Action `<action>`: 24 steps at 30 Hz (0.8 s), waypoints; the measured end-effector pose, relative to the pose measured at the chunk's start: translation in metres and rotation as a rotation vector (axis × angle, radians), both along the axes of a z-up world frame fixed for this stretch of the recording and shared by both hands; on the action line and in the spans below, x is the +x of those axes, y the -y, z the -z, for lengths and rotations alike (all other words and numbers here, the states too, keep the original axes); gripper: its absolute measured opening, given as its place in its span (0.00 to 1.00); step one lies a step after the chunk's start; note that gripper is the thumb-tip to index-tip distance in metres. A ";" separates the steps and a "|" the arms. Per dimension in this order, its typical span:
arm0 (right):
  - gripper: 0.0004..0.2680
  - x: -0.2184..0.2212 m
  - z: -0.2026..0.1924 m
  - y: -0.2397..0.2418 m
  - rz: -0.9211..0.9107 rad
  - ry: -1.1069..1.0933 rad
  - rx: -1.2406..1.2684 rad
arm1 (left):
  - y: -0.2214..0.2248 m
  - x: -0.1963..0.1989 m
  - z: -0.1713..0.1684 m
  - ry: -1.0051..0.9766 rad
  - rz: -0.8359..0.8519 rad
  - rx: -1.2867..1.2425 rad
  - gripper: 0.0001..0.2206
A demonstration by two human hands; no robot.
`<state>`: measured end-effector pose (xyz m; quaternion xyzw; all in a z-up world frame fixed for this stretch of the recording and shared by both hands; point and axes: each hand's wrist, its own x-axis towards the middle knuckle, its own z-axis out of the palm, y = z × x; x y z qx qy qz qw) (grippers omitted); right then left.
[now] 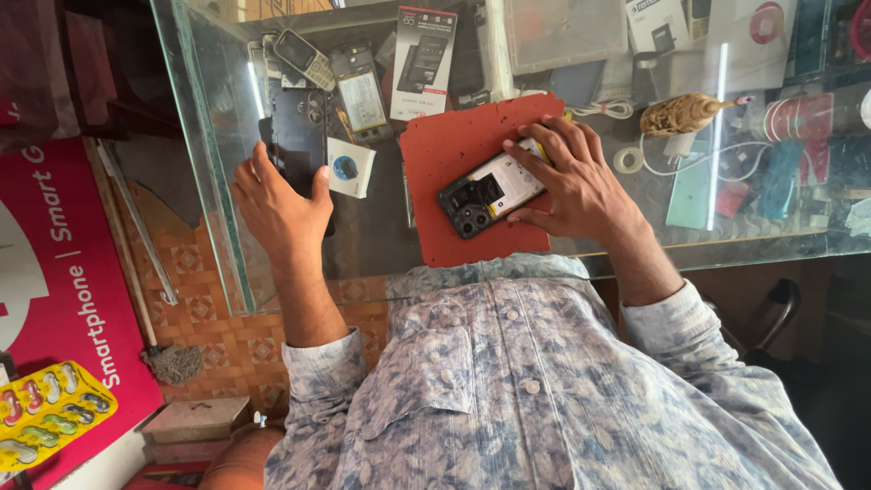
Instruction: The person applies liquid adhesive to the back of a smartphone, then uses a prying tool to separate the back cover from the main body. They place the back cover on the counter and use a screwdriver to remove screws from the internal frame, detaching a metal shield plate.
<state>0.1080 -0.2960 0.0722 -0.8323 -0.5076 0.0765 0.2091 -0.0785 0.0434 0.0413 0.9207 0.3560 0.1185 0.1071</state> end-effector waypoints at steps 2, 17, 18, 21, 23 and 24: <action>0.34 -0.007 0.004 0.006 0.058 0.027 0.010 | 0.006 -0.002 -0.003 -0.046 -0.036 0.034 0.38; 0.11 0.029 0.040 0.127 0.752 0.307 0.796 | 0.117 0.033 -0.010 0.304 0.779 -0.251 0.41; 0.10 0.048 0.036 0.143 0.755 0.312 0.815 | 0.120 0.036 -0.008 0.282 0.776 -0.210 0.39; 0.09 0.075 0.032 0.193 0.797 0.333 0.819 | 0.124 0.039 -0.002 0.249 0.771 -0.140 0.36; 0.08 0.091 0.037 0.226 0.866 0.502 0.696 | 0.121 0.038 0.000 0.265 0.772 -0.169 0.36; 0.06 0.103 0.039 0.247 0.929 0.551 0.612 | 0.120 0.037 0.002 0.268 0.767 -0.193 0.36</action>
